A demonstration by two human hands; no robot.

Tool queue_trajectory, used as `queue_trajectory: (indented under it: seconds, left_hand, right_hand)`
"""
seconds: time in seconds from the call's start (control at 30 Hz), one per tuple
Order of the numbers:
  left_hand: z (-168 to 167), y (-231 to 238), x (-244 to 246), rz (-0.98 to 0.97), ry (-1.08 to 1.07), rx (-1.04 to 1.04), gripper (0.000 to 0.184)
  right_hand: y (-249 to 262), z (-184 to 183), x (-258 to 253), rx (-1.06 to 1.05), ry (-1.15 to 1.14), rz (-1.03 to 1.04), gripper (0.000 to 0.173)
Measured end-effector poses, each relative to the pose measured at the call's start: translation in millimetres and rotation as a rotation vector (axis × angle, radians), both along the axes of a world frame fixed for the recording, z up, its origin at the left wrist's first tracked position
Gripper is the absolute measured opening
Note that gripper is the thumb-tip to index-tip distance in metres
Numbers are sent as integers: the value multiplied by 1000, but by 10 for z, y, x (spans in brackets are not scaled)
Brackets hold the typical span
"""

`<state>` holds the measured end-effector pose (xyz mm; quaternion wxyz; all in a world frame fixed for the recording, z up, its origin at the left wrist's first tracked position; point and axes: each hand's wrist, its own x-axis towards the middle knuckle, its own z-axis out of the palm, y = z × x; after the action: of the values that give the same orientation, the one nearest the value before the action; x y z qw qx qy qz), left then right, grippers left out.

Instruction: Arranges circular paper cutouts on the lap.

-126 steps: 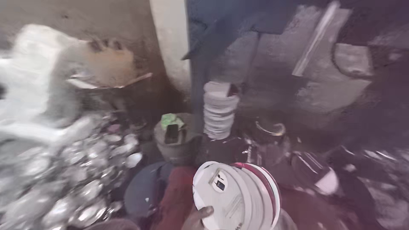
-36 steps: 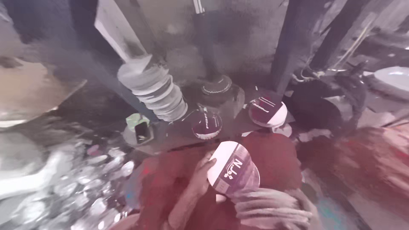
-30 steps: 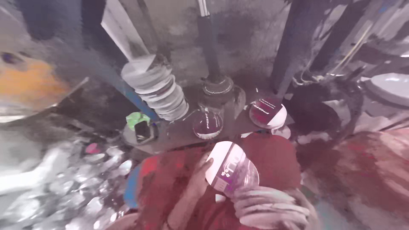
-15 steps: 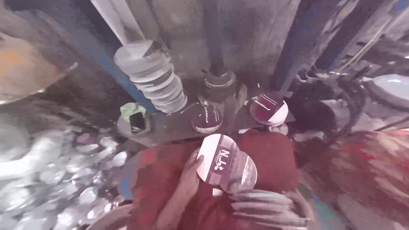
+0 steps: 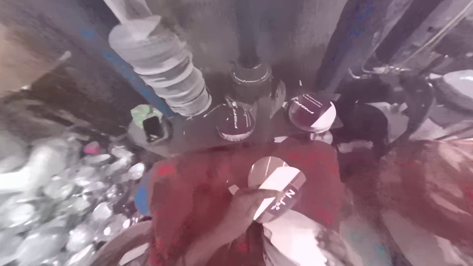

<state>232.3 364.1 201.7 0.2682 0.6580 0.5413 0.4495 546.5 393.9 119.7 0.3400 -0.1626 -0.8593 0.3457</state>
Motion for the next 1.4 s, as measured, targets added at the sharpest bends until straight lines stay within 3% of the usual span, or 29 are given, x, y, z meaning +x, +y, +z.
queue_trajectory:
  seconds: [0.13, 0.2, 0.27, 0.37, 0.47, 0.53, 0.7, 0.8, 0.93, 1.1, 1.17, 1.27, 1.4]
  left_hand:
    - [149, -38, 76, 81, 45, -91, 31]
    - [84, -33, 38, 82, 95, -57, 34]
    - [-46, -45, -66, 76, 90, -46, 33]
    - [-276, -84, -276, 39, 83, -51, 34]
    - [-40, -23, -100, 60, 25, -6, 32]
    - [42, 24, -57, -16, -41, 36, 34]
    - [-23, 51, -101, -27, 0, 72, 31]
    - [119, 16, -66, 105, 27, -27, 30]
    - [-30, 78, -126, 133, -10, -23, 32]
    - [-109, 88, -122, 116, -37, -104, 34]
    - [-81, 103, -116, 126, -77, -141, 34]
    - [-119, 135, -142, 122, -45, -85, 34]
    - [-184, 170, -181, 102, -94, -71, 34]
  right_hand:
    - [85, 23, -4, 74, 11, 41, 25]
    - [177, 107, 9, 81, -17, 151, 52]
    - [231, 168, 49, -41, -22, 160, 81]
    - [293, 362, 20, -50, -134, -9, 83]
    - [369, 674, -164, 18, -309, -81, 93]
    - [381, 789, -258, 40, -399, -79, 90]
    - [392, 852, -397, 151, -451, -137, 51]
    - [550, 857, -346, 55, -416, -264, 55]
    - [780, 584, -195, -103, -295, -429, 57]
    - [824, 514, -328, -391, -5, -668, 36]
    - [946, 327, -266, -462, 173, -669, 32]
    - [995, 345, -322, -640, 312, -710, 30]
    - [988, 336, -335, -721, 342, -736, 34]
